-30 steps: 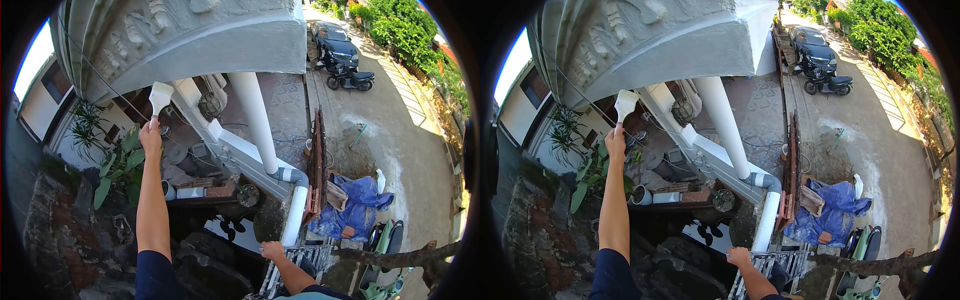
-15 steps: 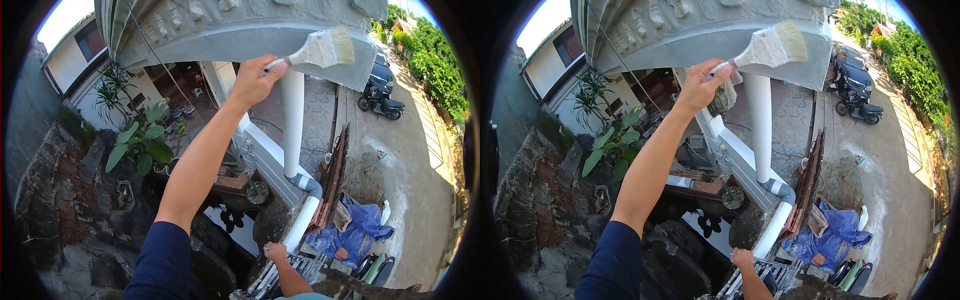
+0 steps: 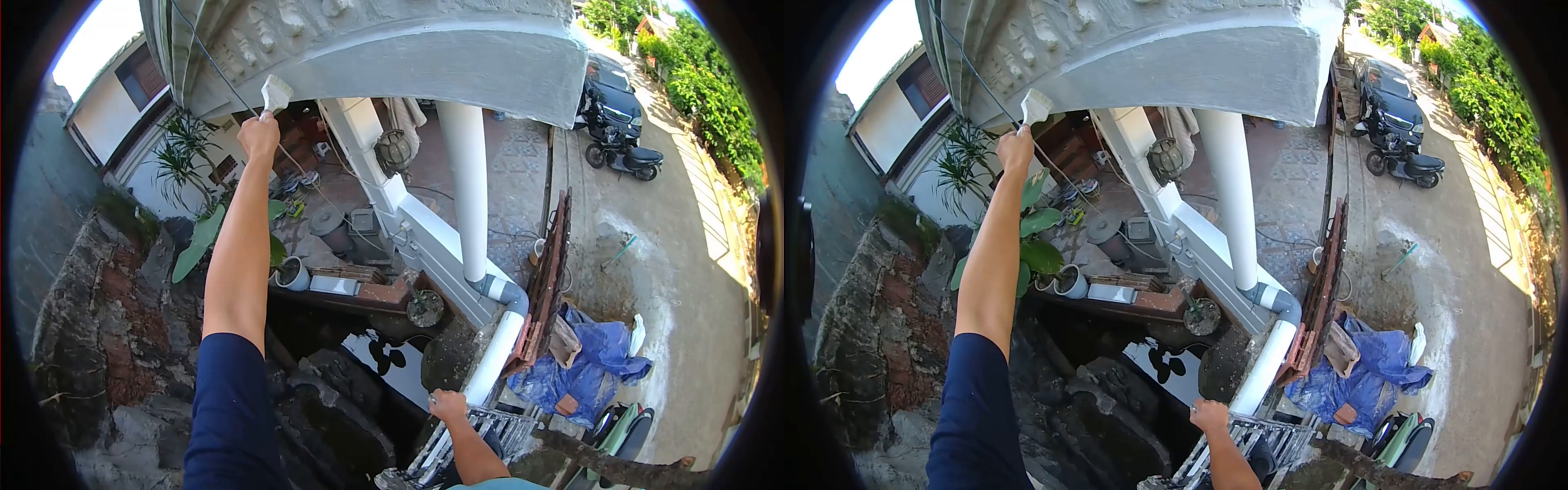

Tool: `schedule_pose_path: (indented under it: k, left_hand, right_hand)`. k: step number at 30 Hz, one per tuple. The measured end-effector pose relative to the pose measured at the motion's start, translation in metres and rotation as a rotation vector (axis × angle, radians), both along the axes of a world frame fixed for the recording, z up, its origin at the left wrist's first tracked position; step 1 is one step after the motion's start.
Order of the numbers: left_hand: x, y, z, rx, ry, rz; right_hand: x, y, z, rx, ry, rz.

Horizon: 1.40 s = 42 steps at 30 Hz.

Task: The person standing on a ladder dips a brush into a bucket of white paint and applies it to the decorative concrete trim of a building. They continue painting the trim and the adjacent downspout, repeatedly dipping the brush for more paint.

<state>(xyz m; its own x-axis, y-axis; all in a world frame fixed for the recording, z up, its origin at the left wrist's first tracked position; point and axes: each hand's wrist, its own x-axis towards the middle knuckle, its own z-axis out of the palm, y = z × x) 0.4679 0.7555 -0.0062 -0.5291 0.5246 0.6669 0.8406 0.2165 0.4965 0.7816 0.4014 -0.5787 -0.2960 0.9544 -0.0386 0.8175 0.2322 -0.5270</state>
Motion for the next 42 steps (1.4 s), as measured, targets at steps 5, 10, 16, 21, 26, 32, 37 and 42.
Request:
schedule_pose_path:
  k: [5, 10, 16, 21, 26, 32, 37, 42]
  left_hand:
    - [0.124, -0.020, -0.013, 0.124, 0.242, -0.184]
    - [0.216, -0.118, -0.042, 0.183, 0.091, -0.675]
    - [0.238, -0.159, -0.055, 0.012, -0.011, -1.338]
    - [0.142, -0.056, -0.066, 0.028, -0.164, -1.022]
    - [-0.004, -0.009, -0.070, 0.015, -0.093, -0.353]
    - [0.047, -0.031, -0.066, 0.021, 0.001, -0.276]
    - [0.208, -0.103, -0.089, 0.163, -0.063, -0.700]
    - [0.286, -0.174, -0.105, 0.109, -0.199, -1.259]
  right_hand:
    - [0.000, -0.001, 0.003, 0.006, 0.011, -0.009]
    - [0.000, 0.001, 0.007, -0.009, -0.020, 0.002]
    - [0.000, 0.001, 0.008, -0.031, -0.075, 0.019]
    - [-0.001, -0.001, 0.007, -0.008, -0.067, 0.025]
    - [0.001, 0.000, 0.000, 0.072, -0.008, 0.012]
    - [0.000, -0.001, 0.001, 0.032, -0.025, -0.001]
    - [0.001, 0.001, 0.009, -0.037, -0.045, 0.017]
    - [0.001, 0.000, 0.006, -0.036, -0.051, 0.009]
